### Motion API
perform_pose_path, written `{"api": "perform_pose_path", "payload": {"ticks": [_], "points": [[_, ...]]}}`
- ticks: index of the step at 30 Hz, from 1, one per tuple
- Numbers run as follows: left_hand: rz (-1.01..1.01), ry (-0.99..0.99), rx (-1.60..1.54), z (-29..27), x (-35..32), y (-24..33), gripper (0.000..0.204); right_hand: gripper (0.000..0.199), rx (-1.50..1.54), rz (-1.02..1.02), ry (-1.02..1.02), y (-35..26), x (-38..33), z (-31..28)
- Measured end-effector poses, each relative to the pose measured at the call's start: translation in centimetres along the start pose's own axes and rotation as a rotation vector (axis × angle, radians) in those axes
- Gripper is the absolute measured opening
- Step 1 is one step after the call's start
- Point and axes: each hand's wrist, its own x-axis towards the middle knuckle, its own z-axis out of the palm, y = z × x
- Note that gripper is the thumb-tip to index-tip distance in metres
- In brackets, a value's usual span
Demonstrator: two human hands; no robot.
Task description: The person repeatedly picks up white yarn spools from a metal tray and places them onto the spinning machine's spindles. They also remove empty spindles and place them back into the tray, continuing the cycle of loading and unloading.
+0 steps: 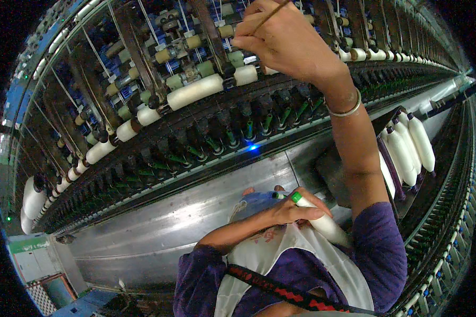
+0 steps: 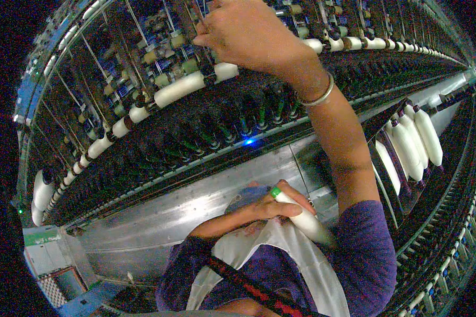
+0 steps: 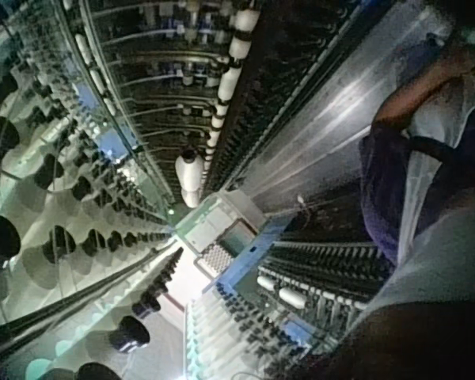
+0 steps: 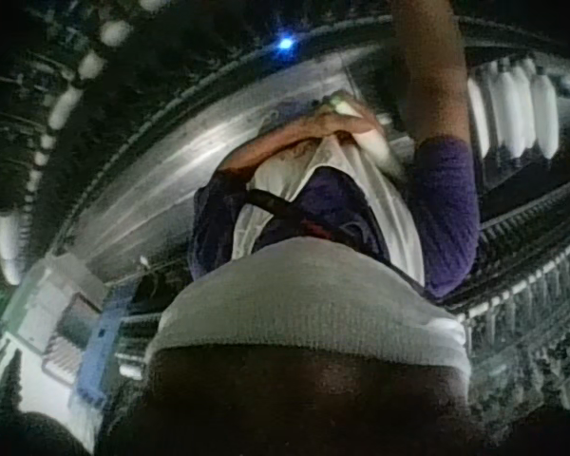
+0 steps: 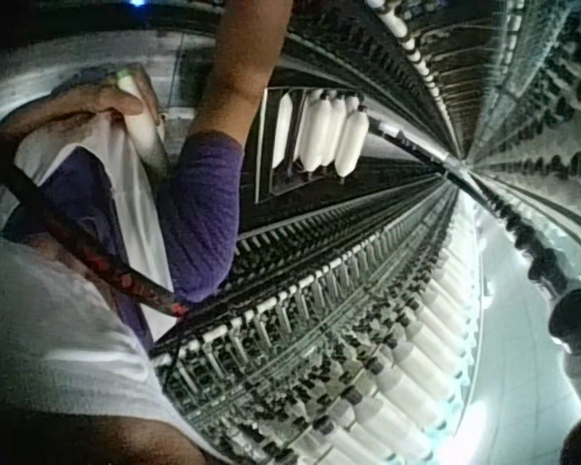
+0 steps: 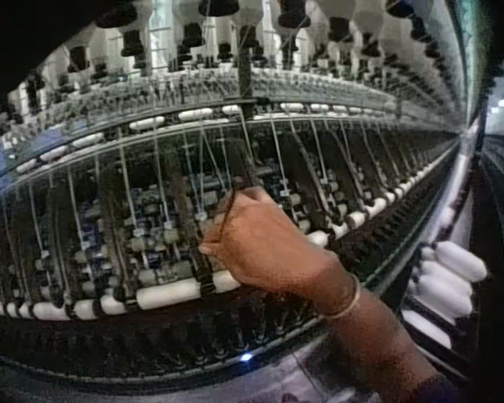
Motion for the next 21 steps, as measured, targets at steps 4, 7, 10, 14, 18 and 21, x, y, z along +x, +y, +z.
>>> {"api": "perform_pose_path", "payload": {"ticks": [4, 7, 10, 14, 18, 21], "points": [[-0.052, 0.033, -0.032, 0.5, -0.6, 0.5, 0.050, 0.019, 0.024, 0.079, 0.019, 0.1, -0.3, 0.3], [-0.044, 0.014, -0.056, 0.6, -1.0, 1.1, 0.049, 0.018, 0.028, 0.004, 0.015, -0.3, -0.4, 0.1], [-0.066, -0.014, -0.058, 0.6, -1.3, 1.4, 0.049, 0.019, 0.020, 0.153, -0.074, -0.6, -0.8, 0.0], [-0.057, -0.042, -0.039, 0.6, -1.5, 0.4, 0.049, 0.017, 0.045, 0.209, 0.043, -0.4, -1.8, 0.8], [-0.091, -0.041, 0.044, 0.5, -2.2, -1.6, 0.049, 0.001, -0.049, 0.105, 0.206, -0.7, -2.3, 1.9], [-0.071, -0.013, 0.034, 0.2, -3.2, -3.0, 0.046, 0.012, -0.252, 0.135, 0.095, -1.4, -2.3, 2.4]]}}
